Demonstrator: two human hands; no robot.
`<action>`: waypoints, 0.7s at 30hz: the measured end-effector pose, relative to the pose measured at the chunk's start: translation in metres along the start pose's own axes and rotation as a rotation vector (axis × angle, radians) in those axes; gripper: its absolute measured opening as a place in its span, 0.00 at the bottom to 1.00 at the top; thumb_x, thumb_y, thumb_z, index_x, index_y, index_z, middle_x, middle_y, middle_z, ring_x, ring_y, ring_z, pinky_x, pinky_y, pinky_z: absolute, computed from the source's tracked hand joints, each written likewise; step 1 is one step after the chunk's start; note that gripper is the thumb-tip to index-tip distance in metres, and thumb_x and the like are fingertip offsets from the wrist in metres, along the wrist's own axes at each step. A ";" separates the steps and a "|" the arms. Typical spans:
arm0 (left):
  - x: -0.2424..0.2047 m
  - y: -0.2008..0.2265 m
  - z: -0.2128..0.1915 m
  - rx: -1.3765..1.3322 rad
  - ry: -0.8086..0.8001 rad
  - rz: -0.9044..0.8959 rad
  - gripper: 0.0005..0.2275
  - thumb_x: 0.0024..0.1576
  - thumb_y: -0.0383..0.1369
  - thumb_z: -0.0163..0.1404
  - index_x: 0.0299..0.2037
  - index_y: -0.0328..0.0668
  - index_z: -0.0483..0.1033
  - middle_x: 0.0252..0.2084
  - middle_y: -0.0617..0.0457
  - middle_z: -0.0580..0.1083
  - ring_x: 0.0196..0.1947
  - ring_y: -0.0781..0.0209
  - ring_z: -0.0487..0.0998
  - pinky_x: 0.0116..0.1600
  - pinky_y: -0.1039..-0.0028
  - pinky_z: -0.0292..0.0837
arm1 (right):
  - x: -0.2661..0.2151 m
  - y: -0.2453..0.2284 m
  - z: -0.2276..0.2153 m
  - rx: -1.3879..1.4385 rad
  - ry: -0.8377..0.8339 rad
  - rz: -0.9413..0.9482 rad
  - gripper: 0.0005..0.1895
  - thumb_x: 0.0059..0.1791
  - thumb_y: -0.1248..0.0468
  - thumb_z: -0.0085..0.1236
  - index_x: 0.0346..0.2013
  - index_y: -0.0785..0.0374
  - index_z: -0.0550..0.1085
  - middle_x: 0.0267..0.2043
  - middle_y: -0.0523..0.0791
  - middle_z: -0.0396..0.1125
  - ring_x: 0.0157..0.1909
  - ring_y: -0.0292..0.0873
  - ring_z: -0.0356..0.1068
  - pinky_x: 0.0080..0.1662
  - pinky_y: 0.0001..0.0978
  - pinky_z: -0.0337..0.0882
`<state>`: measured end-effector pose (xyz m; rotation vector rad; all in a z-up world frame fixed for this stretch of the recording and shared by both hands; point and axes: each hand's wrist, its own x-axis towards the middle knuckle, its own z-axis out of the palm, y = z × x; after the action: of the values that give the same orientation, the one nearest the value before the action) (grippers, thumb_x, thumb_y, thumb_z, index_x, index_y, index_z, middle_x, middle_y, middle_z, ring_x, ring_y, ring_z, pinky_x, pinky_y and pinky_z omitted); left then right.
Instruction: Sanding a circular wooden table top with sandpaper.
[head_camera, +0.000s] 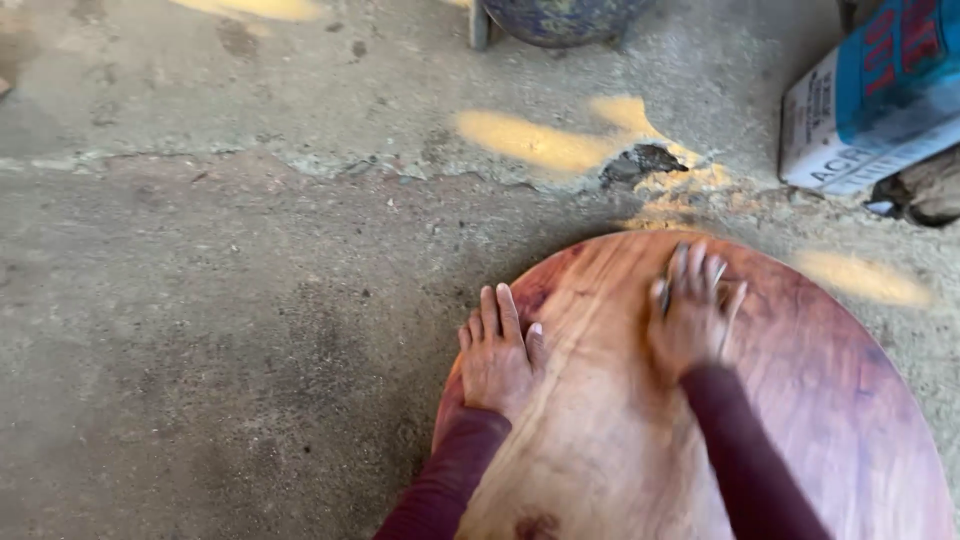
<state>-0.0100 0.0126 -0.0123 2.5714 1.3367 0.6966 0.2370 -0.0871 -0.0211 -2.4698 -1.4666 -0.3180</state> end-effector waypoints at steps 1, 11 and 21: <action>-0.001 0.000 0.008 -0.033 0.049 0.010 0.33 0.63 0.48 0.42 0.71 0.26 0.57 0.69 0.28 0.62 0.60 0.31 0.68 0.61 0.42 0.64 | -0.017 -0.011 -0.007 0.028 0.057 -0.082 0.33 0.58 0.51 0.34 0.73 0.69 0.57 0.80 0.59 0.46 0.80 0.60 0.40 0.72 0.68 0.29; 0.005 0.002 -0.008 -0.025 0.015 -0.030 0.32 0.63 0.46 0.43 0.69 0.23 0.59 0.65 0.29 0.66 0.56 0.31 0.70 0.58 0.42 0.65 | 0.030 -0.008 0.030 0.090 0.026 -0.047 0.32 0.59 0.51 0.37 0.74 0.66 0.59 0.81 0.56 0.48 0.80 0.62 0.44 0.69 0.77 0.28; 0.010 0.002 -0.011 -0.050 0.007 0.011 0.32 0.62 0.47 0.43 0.68 0.25 0.60 0.62 0.31 0.68 0.52 0.34 0.71 0.54 0.45 0.66 | -0.040 -0.093 -0.018 0.102 -0.037 -0.115 0.33 0.55 0.52 0.41 0.72 0.65 0.60 0.78 0.53 0.48 0.80 0.56 0.43 0.72 0.69 0.33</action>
<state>-0.0084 0.0186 0.0013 2.5414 1.2918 0.7325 0.1349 -0.0831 -0.0072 -2.3286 -1.6020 -0.2140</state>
